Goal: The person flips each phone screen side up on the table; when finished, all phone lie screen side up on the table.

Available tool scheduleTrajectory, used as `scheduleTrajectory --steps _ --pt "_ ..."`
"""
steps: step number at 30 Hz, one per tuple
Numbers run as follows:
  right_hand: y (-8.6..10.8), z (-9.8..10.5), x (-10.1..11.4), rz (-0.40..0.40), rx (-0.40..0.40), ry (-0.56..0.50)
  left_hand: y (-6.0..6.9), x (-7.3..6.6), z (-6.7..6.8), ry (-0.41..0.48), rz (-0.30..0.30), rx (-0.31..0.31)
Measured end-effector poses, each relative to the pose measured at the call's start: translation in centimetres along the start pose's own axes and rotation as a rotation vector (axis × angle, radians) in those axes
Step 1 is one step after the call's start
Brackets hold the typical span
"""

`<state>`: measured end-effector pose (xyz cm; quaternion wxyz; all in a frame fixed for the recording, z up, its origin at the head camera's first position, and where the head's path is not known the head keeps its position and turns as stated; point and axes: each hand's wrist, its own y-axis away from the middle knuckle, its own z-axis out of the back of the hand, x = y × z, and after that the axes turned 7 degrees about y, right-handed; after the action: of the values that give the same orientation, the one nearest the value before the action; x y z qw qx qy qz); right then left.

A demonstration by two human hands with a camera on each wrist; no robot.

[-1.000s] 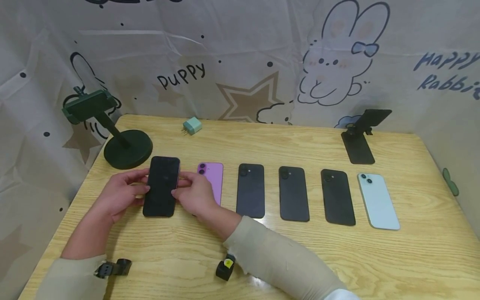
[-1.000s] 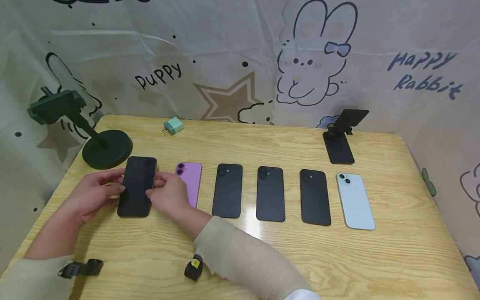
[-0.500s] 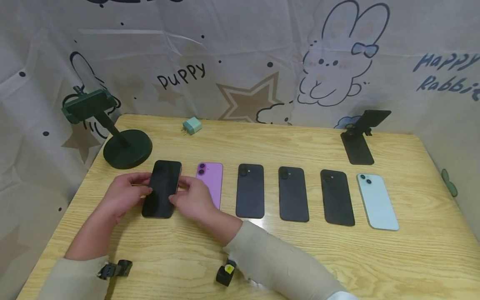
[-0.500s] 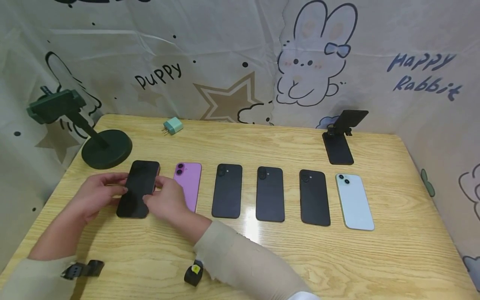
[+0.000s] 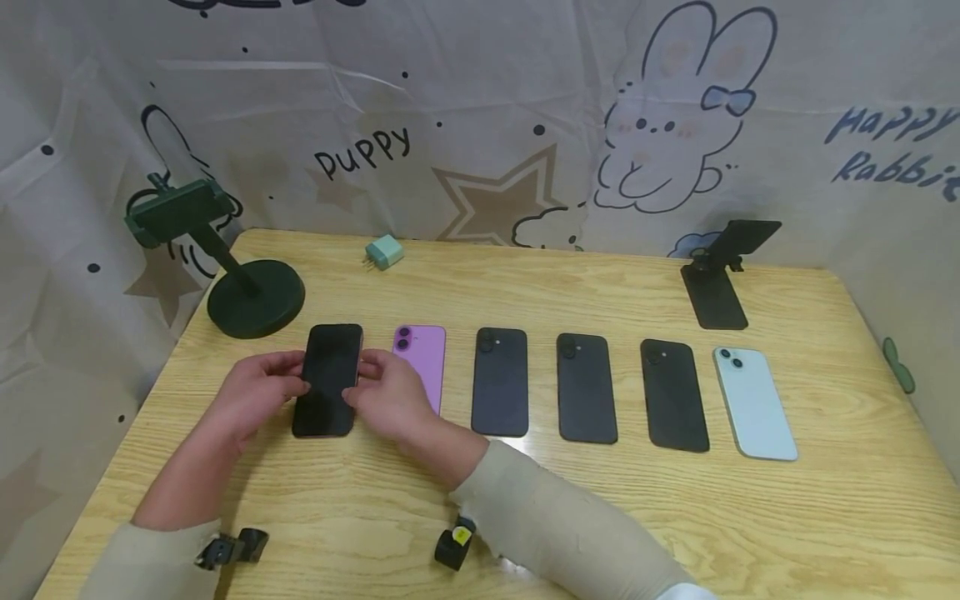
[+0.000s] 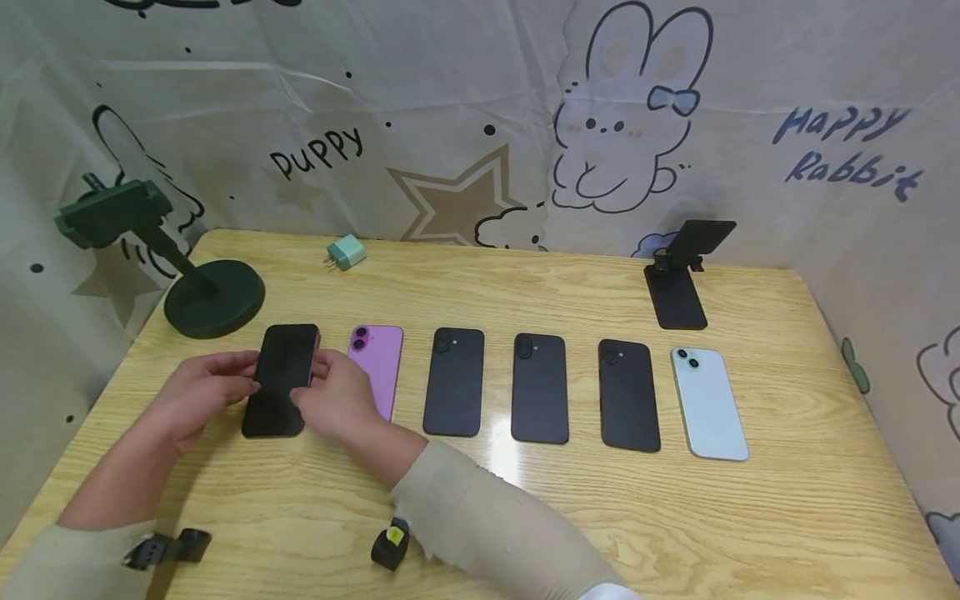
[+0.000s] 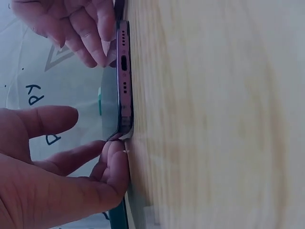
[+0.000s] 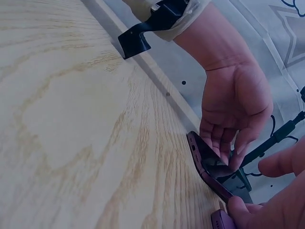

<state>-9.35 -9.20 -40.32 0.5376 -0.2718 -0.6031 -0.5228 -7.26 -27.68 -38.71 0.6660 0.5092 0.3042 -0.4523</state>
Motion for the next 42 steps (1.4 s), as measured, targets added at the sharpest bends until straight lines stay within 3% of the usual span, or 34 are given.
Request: scheduleTrajectory --steps 19,30,35,39,42 --pt "-0.3 0.2 -0.1 0.024 0.088 0.024 0.3 0.5 0.6 -0.003 -0.014 -0.057" --pt "-0.1 0.5 -0.1 0.022 0.068 0.062 0.1 0.1 0.5 -0.027 0.001 -0.044" --pt "0.8 2.0 0.2 0.037 0.066 0.085 0.5 -0.8 -0.6 -0.122 -0.017 -0.120" --pt "1.7 3.7 0.2 0.073 0.085 0.055 0.9 -1.8 -2.0 -0.203 -0.066 -0.200" --pt "2.3 4.9 0.0 0.087 0.088 0.057 1.2 -2.5 -3.1 -0.210 -0.116 -0.199"
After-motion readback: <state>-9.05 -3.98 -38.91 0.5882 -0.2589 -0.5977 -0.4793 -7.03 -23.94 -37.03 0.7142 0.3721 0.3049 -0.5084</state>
